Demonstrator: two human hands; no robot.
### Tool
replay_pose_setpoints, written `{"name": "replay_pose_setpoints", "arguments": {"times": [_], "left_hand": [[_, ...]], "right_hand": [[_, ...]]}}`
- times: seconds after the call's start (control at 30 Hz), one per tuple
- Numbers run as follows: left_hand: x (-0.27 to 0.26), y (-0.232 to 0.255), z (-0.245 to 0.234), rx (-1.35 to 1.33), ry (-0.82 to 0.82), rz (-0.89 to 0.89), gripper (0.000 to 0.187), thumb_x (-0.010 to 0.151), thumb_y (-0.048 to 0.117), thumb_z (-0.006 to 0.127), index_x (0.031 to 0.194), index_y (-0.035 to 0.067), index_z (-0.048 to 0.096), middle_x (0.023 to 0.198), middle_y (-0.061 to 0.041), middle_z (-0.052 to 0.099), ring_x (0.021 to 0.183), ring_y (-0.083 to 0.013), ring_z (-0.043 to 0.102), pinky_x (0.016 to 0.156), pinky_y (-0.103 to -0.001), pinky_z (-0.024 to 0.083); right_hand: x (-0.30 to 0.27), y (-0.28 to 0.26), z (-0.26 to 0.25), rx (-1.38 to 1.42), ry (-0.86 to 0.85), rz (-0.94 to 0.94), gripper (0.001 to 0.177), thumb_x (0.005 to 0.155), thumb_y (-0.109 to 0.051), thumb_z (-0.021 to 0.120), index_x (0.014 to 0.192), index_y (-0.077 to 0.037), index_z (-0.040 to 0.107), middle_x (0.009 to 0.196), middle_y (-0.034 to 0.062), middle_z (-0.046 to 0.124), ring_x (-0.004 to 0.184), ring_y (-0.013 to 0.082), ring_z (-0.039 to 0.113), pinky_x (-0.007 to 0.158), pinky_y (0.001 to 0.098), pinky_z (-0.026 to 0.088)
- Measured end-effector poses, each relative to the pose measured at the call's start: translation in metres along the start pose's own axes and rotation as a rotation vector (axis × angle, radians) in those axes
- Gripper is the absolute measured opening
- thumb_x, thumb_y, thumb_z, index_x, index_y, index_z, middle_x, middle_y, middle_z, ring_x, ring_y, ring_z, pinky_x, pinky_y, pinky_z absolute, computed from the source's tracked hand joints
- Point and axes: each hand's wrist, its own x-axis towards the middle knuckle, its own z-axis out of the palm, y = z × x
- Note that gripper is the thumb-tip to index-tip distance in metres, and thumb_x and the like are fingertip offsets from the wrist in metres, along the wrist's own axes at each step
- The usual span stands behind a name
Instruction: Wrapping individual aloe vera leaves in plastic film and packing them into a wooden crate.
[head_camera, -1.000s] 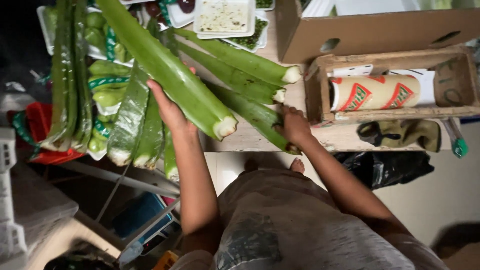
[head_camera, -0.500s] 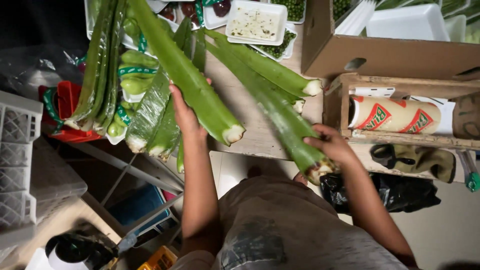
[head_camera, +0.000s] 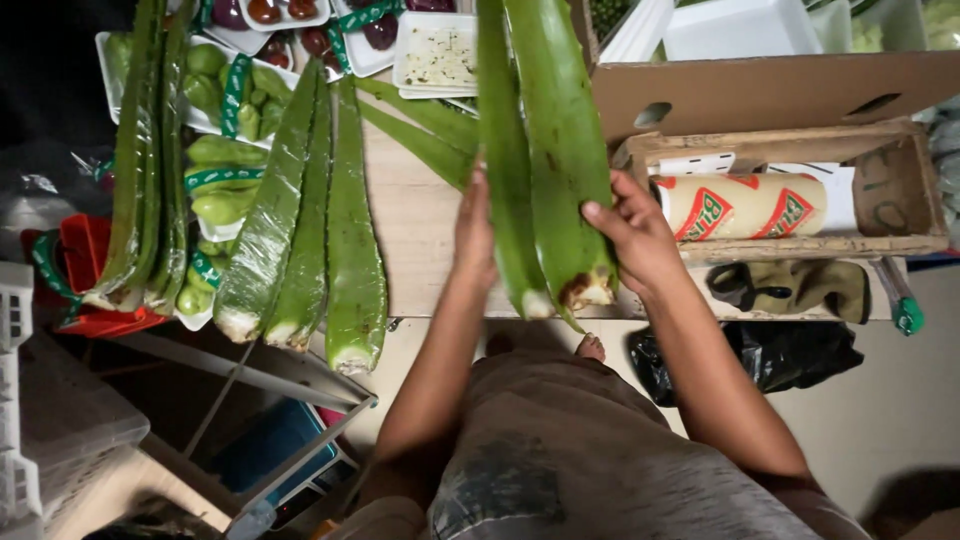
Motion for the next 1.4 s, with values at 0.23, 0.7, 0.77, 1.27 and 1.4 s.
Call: {"name": "replay_pose_setpoints", "arguments": {"times": [0.23, 0.7, 0.77, 1.27, 1.4], "left_hand": [[-0.005, -0.019, 0.036, -0.042, -0.165, 0.052, 0.061, 0.109, 0.049, 0.039, 0.161, 0.018, 0.032, 0.169, -0.024, 0.018, 0.156, -0.0423, 0.015, 0.125, -0.059, 0.016], [0.006, -0.057, 0.084, 0.034, -0.248, 0.156, 0.070, 0.105, 0.041, 0.057, 0.163, 0.020, 0.026, 0.168, -0.027, 0.013, 0.151, -0.0466, 0.024, 0.122, -0.061, 0.023], [-0.006, -0.055, 0.100, -0.001, -0.261, 0.160, 0.076, 0.101, 0.038, 0.063, 0.164, 0.018, 0.024, 0.169, -0.028, 0.009, 0.151, -0.0481, 0.020, 0.122, -0.061, 0.021], [-0.010, -0.067, 0.173, 0.007, -0.311, -0.035, 0.098, 0.089, 0.046, 0.074, 0.160, -0.001, 0.024, 0.156, -0.036, 0.031, 0.149, -0.0473, 0.027, 0.121, -0.062, 0.017], [0.024, -0.113, 0.171, -0.085, -0.389, -0.091, 0.068, 0.076, 0.016, 0.076, 0.140, 0.006, 0.053, 0.124, -0.016, 0.069, 0.112, -0.0336, 0.067, 0.092, -0.046, 0.057]], "right_hand": [[0.002, -0.019, 0.019, -0.067, 0.097, -0.036, 0.028, 0.098, -0.006, 0.067, 0.125, -0.003, 0.064, 0.096, 0.0051, 0.067, 0.084, 0.0174, 0.072, 0.073, 0.0351, 0.065], [-0.018, -0.016, -0.036, -0.321, 0.196, -0.074, 0.028, 0.104, -0.008, 0.062, 0.131, -0.004, 0.058, 0.112, 0.0173, 0.063, 0.105, 0.0286, 0.061, 0.093, 0.0469, 0.052], [-0.022, -0.029, -0.035, -0.273, 0.205, -0.048, 0.030, 0.104, -0.009, 0.060, 0.133, -0.005, 0.056, 0.114, 0.0153, 0.062, 0.106, 0.0269, 0.060, 0.095, 0.0464, 0.051], [-0.078, -0.087, -0.226, -0.716, 0.530, -0.180, 0.034, 0.107, -0.013, 0.067, 0.139, -0.006, 0.057, 0.124, 0.0219, 0.060, 0.115, 0.0368, 0.061, 0.095, 0.0484, 0.050], [-0.128, -0.057, -0.316, -1.123, 0.803, -0.063, 0.070, 0.086, -0.035, 0.073, 0.140, 0.000, 0.046, 0.130, 0.0247, 0.033, 0.128, 0.0445, 0.039, 0.112, 0.0504, 0.032]]}}
